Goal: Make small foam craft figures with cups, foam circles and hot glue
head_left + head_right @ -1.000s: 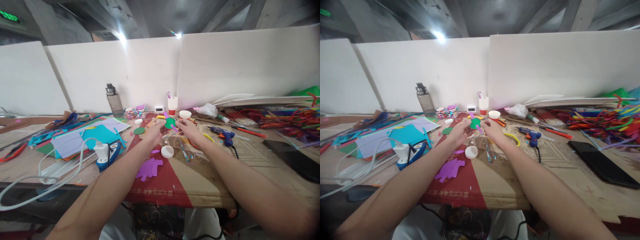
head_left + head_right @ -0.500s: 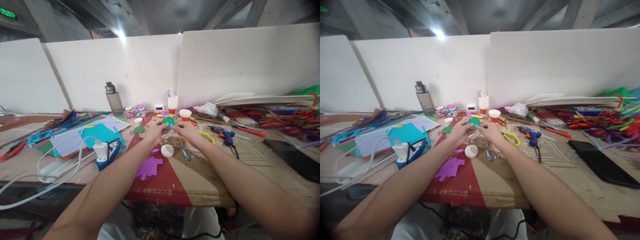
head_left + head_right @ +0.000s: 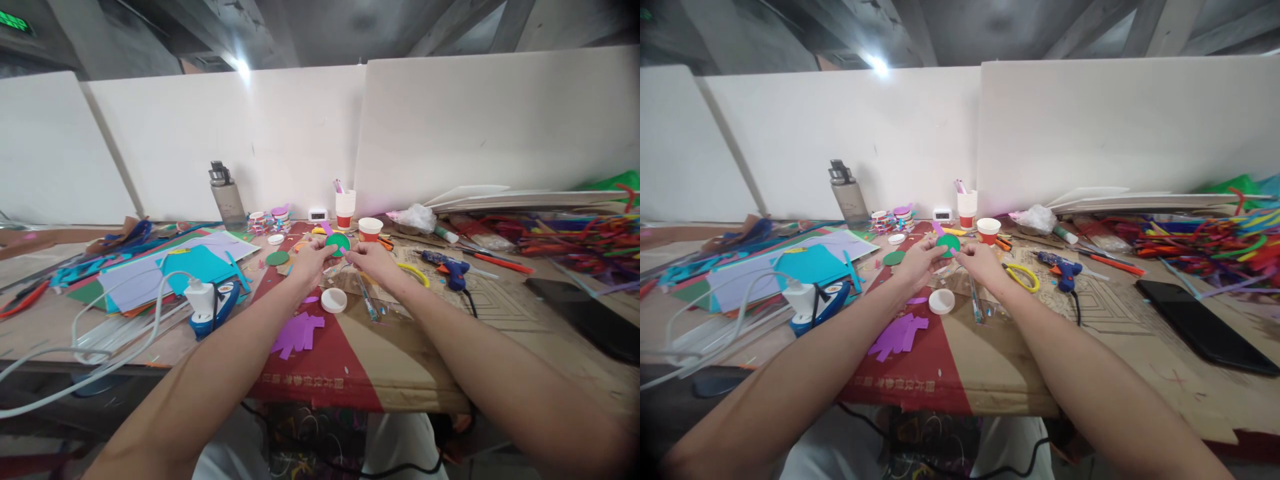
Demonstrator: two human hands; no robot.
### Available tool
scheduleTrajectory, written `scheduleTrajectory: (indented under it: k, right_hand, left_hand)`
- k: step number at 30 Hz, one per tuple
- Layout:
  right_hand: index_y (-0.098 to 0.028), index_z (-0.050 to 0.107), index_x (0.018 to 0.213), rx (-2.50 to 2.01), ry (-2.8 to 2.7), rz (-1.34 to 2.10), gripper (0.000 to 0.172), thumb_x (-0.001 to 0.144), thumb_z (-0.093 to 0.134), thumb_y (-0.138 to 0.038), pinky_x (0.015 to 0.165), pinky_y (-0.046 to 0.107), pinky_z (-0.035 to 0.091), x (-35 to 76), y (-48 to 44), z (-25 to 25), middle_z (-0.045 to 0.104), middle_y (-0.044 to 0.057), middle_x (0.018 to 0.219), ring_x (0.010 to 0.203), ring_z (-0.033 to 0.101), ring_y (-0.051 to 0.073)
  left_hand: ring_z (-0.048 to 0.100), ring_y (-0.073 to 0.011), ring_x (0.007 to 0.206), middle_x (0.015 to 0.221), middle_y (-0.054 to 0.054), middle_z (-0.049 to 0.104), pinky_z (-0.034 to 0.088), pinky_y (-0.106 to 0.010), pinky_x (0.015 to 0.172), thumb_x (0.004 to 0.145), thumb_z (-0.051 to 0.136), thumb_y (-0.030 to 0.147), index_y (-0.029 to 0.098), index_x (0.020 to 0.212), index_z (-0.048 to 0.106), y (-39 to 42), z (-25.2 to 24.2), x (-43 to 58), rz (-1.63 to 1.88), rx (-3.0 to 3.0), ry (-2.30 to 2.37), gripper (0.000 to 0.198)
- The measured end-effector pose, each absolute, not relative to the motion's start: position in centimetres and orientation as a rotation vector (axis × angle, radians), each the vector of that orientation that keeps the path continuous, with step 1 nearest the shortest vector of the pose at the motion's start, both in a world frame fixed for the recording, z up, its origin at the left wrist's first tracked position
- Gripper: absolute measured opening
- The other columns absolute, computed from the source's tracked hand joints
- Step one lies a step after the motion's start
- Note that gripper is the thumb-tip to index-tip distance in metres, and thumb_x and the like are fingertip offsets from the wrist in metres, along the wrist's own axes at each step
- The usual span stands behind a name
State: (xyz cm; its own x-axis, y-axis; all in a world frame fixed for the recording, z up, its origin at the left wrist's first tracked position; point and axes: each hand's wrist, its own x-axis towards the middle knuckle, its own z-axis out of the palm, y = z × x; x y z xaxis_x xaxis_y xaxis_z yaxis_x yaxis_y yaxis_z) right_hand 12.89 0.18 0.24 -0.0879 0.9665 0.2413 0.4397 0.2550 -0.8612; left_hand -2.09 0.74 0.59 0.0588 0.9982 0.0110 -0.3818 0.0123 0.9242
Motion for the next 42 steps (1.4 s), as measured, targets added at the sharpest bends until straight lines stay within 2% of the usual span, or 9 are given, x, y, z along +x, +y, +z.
scheduleTrajectory:
  k: [5,16,23,34,42]
  right_hand:
    - [-0.019,0.055,0.061,-1.266,-1.663,0.824,0.033,0.072,0.06,-0.049,0.055,0.027,0.034,13.1,0.7,-0.2,0.051,-0.002,0.055,0.056,0.044,0.012]
    - [-0.017,0.063,0.076,-1.255,-1.557,0.958,0.036,0.084,0.05,-0.05,0.056,0.025,0.042,13.2,1.0,-0.4,0.064,0.004,0.076,0.059,0.053,0.013]
    - [-0.019,0.06,0.076,-1.275,-1.556,0.933,0.029,0.086,0.051,-0.044,0.056,0.024,0.042,13.2,1.1,-0.5,0.061,0.001,0.071,0.058,0.053,0.012]
    - [-0.019,0.056,0.071,-1.247,-1.573,0.917,0.027,0.077,0.059,-0.045,0.055,0.025,0.04,13.0,0.8,-0.4,0.057,-0.001,0.064,0.057,0.05,0.011]
    - [-0.019,0.053,0.063,-1.188,-1.6,0.864,0.043,0.066,0.068,-0.059,0.055,0.027,0.035,13.0,1.1,-0.9,0.049,-0.004,0.055,0.054,0.043,0.011]
  left_hand:
    - [0.061,-0.0088,0.06,0.072,-0.003,0.068,0.051,-0.024,0.066,0.073,0.068,0.002,0.011,0.079,0.063,0.7,0.7,-2.2,1.311,0.907,0.883,0.012]
    - [0.061,-0.0097,0.059,0.071,-0.002,0.067,0.051,-0.025,0.065,0.076,0.063,0.001,0.012,0.078,0.062,0.7,0.8,-2.3,1.302,0.86,0.898,0.011]
    - [0.061,-0.0092,0.064,0.074,-0.001,0.067,0.051,-0.024,0.067,0.069,0.073,0.003,0.012,0.077,0.063,0.8,0.6,-2.4,1.308,0.918,0.864,0.016]
    - [0.059,-0.0083,0.061,0.073,0.0,0.066,0.049,-0.024,0.064,0.066,0.077,0.006,0.013,0.078,0.062,0.9,0.8,-2.6,1.35,0.923,0.853,0.021]
    - [0.061,-0.0107,0.065,0.077,-0.003,0.067,0.052,-0.027,0.066,0.07,0.071,0.005,0.013,0.081,0.06,0.6,0.8,-2.2,1.283,0.929,0.854,0.017]
